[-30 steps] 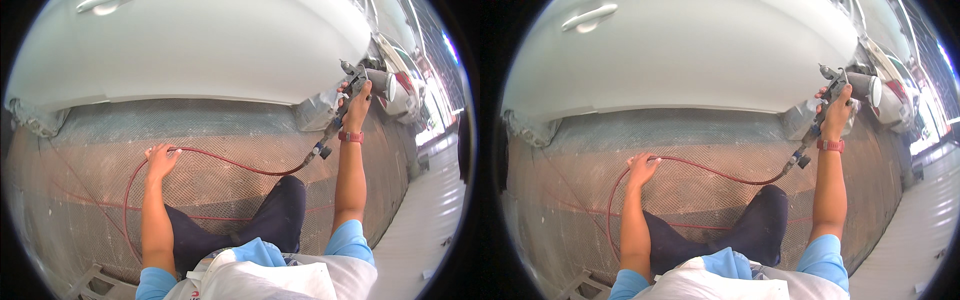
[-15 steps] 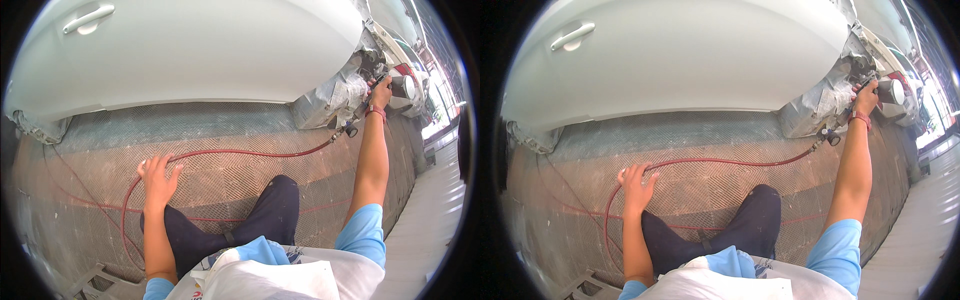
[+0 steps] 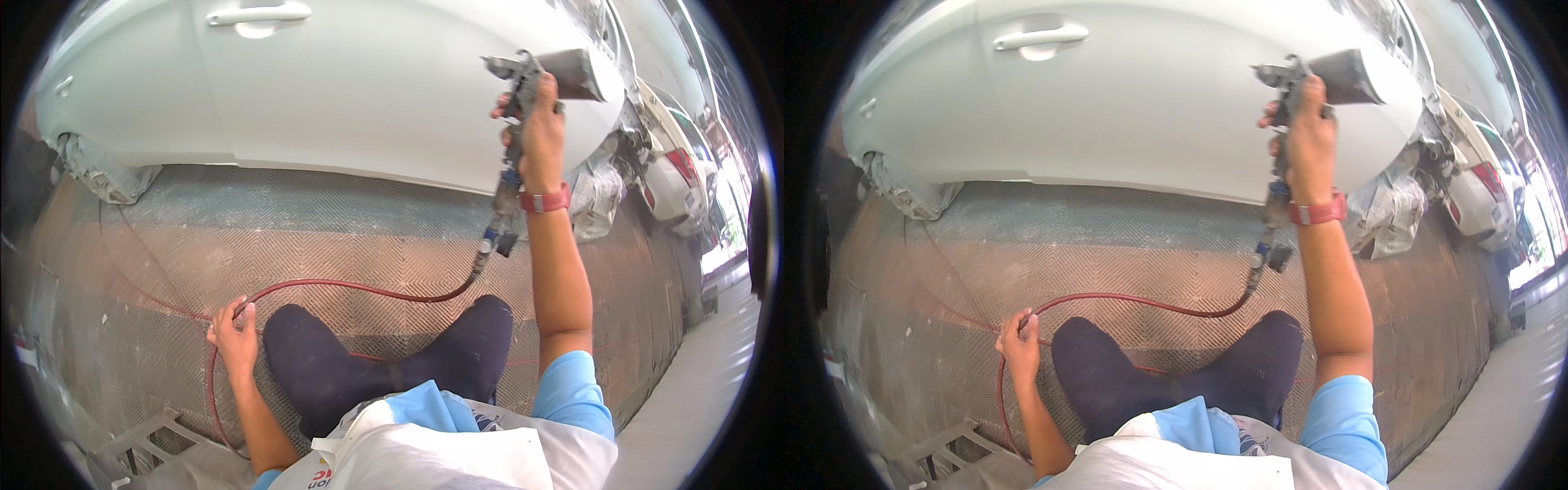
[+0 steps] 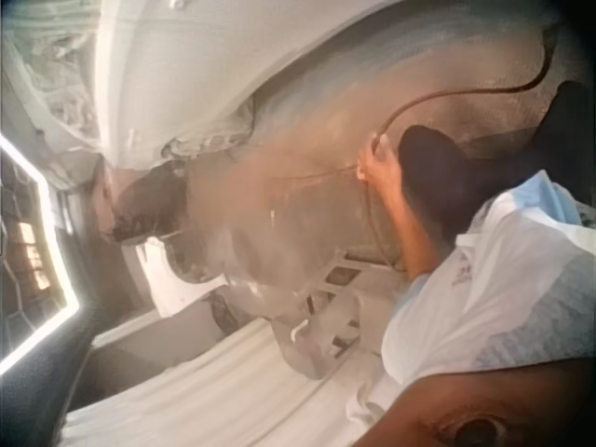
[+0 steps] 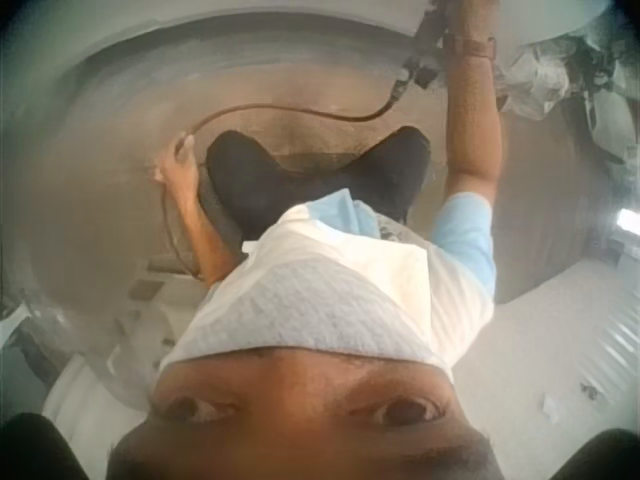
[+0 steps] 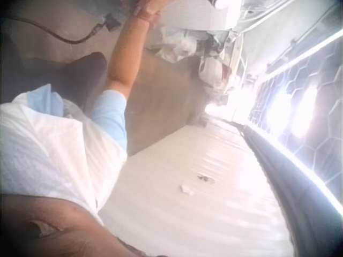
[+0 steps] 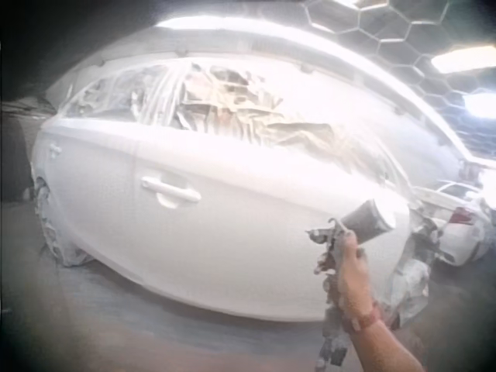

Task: The person uses a spray gun to apply white paint to a detached car bumper and then to the side of a white car. The person moves around the vehicle to cover different areas, including the door and wheel arch.

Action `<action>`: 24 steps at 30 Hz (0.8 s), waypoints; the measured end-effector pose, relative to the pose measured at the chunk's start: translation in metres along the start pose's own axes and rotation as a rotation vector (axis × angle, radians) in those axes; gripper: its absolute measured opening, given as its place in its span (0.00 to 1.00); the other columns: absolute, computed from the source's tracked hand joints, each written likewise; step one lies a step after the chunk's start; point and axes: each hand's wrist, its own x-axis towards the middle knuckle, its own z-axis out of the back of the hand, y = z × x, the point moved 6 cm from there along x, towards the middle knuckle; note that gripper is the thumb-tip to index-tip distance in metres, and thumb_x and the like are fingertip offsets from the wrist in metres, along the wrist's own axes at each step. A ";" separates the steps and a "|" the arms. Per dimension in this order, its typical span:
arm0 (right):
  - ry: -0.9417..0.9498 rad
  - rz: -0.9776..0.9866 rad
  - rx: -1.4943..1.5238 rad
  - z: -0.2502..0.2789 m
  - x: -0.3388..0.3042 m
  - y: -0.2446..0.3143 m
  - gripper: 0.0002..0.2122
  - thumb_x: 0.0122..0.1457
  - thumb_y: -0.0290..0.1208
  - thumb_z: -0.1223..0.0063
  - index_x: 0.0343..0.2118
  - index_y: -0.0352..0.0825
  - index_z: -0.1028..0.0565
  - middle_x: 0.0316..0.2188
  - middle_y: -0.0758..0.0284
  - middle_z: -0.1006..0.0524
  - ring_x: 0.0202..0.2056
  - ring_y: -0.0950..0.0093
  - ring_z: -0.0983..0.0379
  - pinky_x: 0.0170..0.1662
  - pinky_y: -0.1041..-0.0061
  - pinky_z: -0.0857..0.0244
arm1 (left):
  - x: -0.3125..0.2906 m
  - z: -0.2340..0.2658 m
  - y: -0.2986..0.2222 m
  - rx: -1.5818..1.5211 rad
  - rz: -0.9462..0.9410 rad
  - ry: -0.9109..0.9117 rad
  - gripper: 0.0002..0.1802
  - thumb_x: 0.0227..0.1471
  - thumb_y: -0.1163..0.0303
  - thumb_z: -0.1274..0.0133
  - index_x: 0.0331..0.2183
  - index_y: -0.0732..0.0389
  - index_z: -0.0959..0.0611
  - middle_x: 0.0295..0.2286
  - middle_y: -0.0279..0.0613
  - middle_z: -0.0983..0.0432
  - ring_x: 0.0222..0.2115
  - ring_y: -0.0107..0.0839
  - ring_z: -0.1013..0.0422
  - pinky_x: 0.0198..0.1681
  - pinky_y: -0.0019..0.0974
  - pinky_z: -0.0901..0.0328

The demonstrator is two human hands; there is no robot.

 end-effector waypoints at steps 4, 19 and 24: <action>0.166 0.065 0.034 -0.131 -0.014 0.015 0.33 0.76 0.63 0.60 0.44 0.29 0.21 0.27 0.65 0.20 0.25 0.78 0.22 0.19 0.79 0.34 | -0.005 0.039 0.059 -0.207 0.219 -0.058 0.23 0.69 0.50 0.42 0.57 0.54 0.14 0.50 0.38 0.18 0.51 0.35 0.25 0.71 0.52 0.50; 0.491 0.112 0.226 -0.442 -0.017 0.072 0.31 0.76 0.59 0.57 0.43 0.29 0.17 0.23 0.67 0.23 0.21 0.77 0.27 0.21 0.75 0.35 | -0.064 0.106 0.177 -0.290 0.436 -0.418 0.26 0.68 0.57 0.41 0.60 0.60 0.16 0.53 0.47 0.18 0.49 0.39 0.21 0.55 0.41 0.30; 0.376 0.076 0.101 -0.360 0.005 0.078 0.32 0.78 0.58 0.60 0.48 0.26 0.19 0.24 0.68 0.24 0.21 0.78 0.30 0.23 0.76 0.35 | -0.047 0.089 0.152 -0.271 0.402 -0.325 0.25 0.68 0.58 0.40 0.60 0.60 0.16 0.51 0.45 0.17 0.46 0.36 0.22 0.53 0.39 0.31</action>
